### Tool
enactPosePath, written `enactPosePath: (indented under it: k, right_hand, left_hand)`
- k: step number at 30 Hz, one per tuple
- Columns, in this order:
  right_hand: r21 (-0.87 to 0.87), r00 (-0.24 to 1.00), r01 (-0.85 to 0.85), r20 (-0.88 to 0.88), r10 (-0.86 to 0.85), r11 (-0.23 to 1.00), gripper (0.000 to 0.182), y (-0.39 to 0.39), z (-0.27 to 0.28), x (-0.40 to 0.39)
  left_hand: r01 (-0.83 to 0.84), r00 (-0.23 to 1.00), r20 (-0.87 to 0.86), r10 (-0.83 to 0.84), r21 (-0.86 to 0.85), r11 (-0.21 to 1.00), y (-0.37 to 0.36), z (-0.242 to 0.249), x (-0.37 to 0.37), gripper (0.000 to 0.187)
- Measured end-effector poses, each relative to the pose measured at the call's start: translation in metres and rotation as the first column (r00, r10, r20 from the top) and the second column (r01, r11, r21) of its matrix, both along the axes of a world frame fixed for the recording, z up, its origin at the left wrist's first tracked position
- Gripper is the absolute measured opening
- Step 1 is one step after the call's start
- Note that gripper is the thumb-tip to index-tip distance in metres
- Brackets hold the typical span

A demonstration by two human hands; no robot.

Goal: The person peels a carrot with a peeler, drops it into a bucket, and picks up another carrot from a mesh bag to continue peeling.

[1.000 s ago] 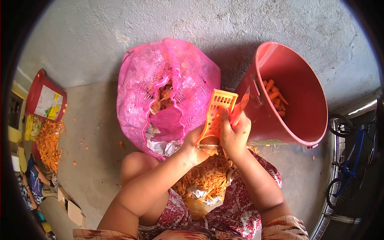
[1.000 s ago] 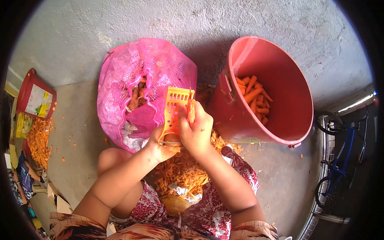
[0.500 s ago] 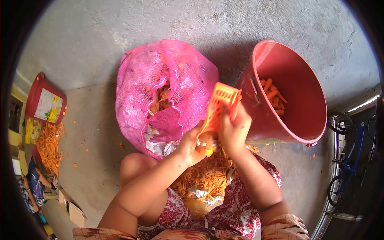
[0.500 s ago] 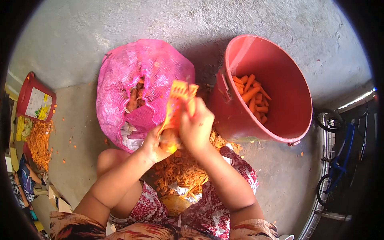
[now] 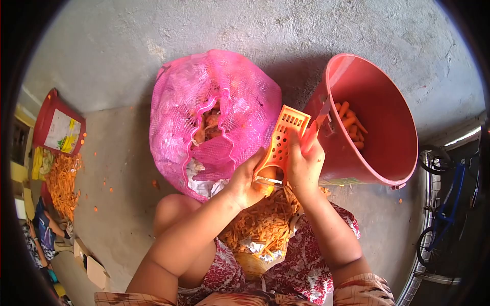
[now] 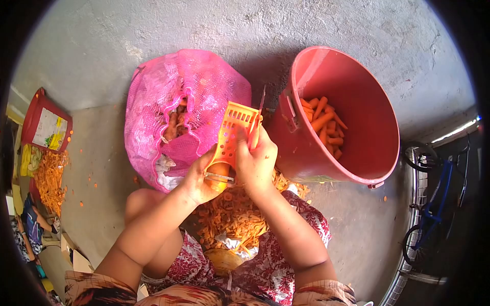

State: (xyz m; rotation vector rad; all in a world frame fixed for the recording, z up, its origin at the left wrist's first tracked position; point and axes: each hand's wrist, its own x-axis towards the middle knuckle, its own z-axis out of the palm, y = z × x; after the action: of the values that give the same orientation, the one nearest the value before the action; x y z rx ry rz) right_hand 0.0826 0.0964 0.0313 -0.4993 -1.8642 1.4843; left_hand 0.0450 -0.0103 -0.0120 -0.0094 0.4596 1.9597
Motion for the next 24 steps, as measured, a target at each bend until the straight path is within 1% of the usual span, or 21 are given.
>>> enactPosePath:
  k: [2, 3, 6, 9, 12, 15, 16, 17, 18, 19, 20, 21, 22, 23, 24]
  right_hand:
    - [-0.001, 1.0, -0.016, -0.007, 0.016, 1.0, 0.013, -0.004, 0.001, 0.001]
    - [0.025, 1.0, -0.013, 0.001, 0.013, 1.0, 0.013, -0.006, 0.001, 0.002]
    - [0.1, 1.0, -0.011, 0.03, 0.008, 0.995, 0.012, -0.008, 0.001, 0.005]
    - [0.161, 0.999, -0.022, 0.035, 0.017, 0.987, 0.012, -0.009, 0.002, 0.007]
    - [0.211, 0.999, 0.011, 0.029, -0.018, 0.977, 0.01, -0.008, -0.001, 0.006]
    - [0.156, 0.994, 0.11, 0.009, -0.113, 0.982, 0.008, -0.001, 0.001, 0.001]
    - [0.15, 0.988, 0.157, -0.03, -0.154, 0.976, 0.007, 0.013, -0.002, -0.005]
    - [0.055, 0.971, 0.231, -0.079, -0.227, 0.971, 0.009, 0.027, 0.0, -0.009]
    - [-0.038, 0.95, 0.308, -0.049, -0.31, 0.951, 0.013, 0.047, -0.002, -0.012]
    - [-0.208, 0.946, 0.307, -0.041, -0.322, 0.929, 0.016, 0.052, 0.017, -0.011]
    - [-0.228, 0.943, 0.31, -0.05, -0.329, 0.923, 0.017, 0.056, 0.019, -0.008]
    - [-0.249, 0.94, 0.312, -0.058, -0.335, 0.917, 0.018, 0.059, 0.019, -0.008]
    - [-0.211, 0.948, 0.288, -0.078, -0.31, 0.934, 0.017, 0.053, 0.018, -0.009]
    - [-0.235, 0.979, 0.17, -0.074, -0.192, 0.957, 0.013, 0.048, 0.008, -0.004]
    - [-0.178, 0.991, 0.114, -0.051, -0.124, 0.977, 0.011, 0.036, 0.007, 0.0]
  left_hand:
    - [-0.013, 0.998, 0.07, 0.005, 0.119, 0.993, 0.001, -0.005, 0.002, 0.037]
    - [-0.022, 0.994, 0.105, 0.004, 0.178, 0.984, 0.002, -0.007, 0.002, 0.037]
    - [0.019, 0.983, 0.173, -0.065, 0.255, 0.967, 0.002, -0.009, 0.002, 0.039]
    - [-0.016, 0.987, 0.161, 0.019, -0.023, 1.0, 0.004, -0.001, 0.004, 0.038]
    - [-0.024, 0.976, 0.215, 0.038, -0.066, 0.998, 0.006, 0.004, 0.006, 0.039]
    - [0.139, 0.989, 0.048, -0.137, -0.026, 0.99, 0.001, -0.011, 0.002, 0.036]
    - [0.213, 0.974, 0.071, -0.216, 0.039, 0.976, 0.0, -0.003, 0.006, 0.034]
    - [0.293, 0.955, 0.064, -0.29, -0.037, 0.955, 0.001, 0.0, 0.01, 0.034]
    - [0.299, 0.954, 0.045, -0.295, -0.115, 0.947, 0.001, 0.003, 0.015, 0.034]
    - [0.3, 0.953, 0.025, -0.301, -0.194, 0.934, 0.0, 0.007, 0.019, 0.034]
    - [0.287, 0.957, 0.037, -0.289, -0.28, 0.916, -0.001, 0.013, 0.02, 0.035]
    - [0.263, 0.965, 0.06, -0.256, -0.25, 0.932, -0.001, 0.01, 0.018, 0.035]
    - [0.236, 0.971, 0.084, -0.223, -0.22, 0.946, -0.001, 0.003, 0.014, 0.034]
    - [0.21, 0.976, 0.107, -0.192, -0.191, 0.959, 0.0, -0.005, 0.009, 0.034]
    - [0.211, 0.974, 0.087, -0.208, -0.023, 0.977, -0.002, -0.015, 0.003, 0.032]
